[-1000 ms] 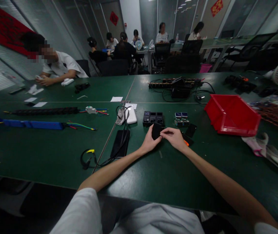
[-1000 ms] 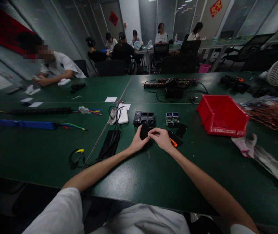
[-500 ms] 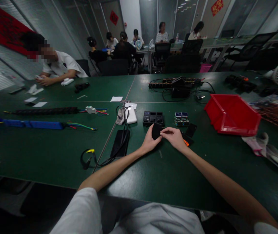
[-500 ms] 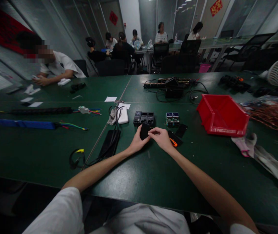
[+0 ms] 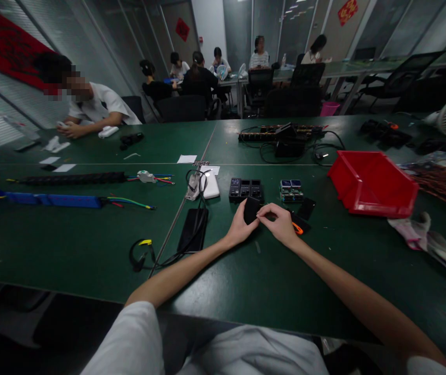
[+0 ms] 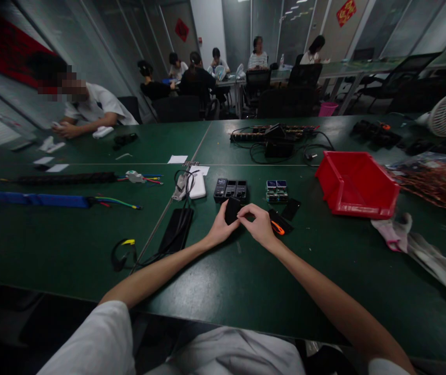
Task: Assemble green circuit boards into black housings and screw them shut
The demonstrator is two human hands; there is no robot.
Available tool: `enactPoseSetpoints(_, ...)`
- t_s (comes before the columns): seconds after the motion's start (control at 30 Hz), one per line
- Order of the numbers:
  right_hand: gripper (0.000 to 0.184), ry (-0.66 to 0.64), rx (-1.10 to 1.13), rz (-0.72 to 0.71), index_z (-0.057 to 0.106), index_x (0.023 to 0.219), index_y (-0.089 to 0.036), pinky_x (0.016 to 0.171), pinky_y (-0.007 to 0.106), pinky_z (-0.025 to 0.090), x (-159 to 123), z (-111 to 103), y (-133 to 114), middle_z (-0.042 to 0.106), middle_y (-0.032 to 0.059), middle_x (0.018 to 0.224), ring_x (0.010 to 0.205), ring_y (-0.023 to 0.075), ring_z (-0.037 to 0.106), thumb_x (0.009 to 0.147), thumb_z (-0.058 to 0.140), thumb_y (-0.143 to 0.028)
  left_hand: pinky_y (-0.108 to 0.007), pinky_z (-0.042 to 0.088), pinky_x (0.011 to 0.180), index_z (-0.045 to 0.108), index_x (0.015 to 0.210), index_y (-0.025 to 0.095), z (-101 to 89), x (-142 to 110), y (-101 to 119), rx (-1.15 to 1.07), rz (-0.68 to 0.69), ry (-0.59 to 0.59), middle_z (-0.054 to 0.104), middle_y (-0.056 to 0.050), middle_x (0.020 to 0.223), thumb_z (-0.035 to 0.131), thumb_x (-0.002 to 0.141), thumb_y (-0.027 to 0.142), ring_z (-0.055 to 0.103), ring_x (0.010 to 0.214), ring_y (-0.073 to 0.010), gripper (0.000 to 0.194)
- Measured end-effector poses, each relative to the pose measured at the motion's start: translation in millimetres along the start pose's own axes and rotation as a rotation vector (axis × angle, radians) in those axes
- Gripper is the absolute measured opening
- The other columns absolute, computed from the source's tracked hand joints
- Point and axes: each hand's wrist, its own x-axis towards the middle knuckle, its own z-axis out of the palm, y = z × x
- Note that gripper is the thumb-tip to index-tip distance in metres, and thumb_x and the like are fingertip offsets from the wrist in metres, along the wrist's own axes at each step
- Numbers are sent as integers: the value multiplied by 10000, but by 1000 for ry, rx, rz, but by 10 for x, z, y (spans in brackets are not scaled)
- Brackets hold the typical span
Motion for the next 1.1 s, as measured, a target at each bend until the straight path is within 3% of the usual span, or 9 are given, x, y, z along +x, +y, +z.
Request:
enactPoseSetpoints(0.53,55,64,-57,-21,649,778,-195,739,348,526,-22,17,35,648,42,803,779,203,629,798,637,-245,-428,302,1103,306,1366,186,18,5,-50,38,46,-15,440,-113,1360,633,783,290,430,1267,-241,676)
enactPoseSetpoints(1.1,83,33,-42,3,634,848,-187,719,331,547,-25,36,61,637,45,841,770,188,630,817,619,-262,-442,300,1101,300,1370,182,17,-4,-82,79,52,1,421,-126,1374,631,785,302,414,1281,-250,683)
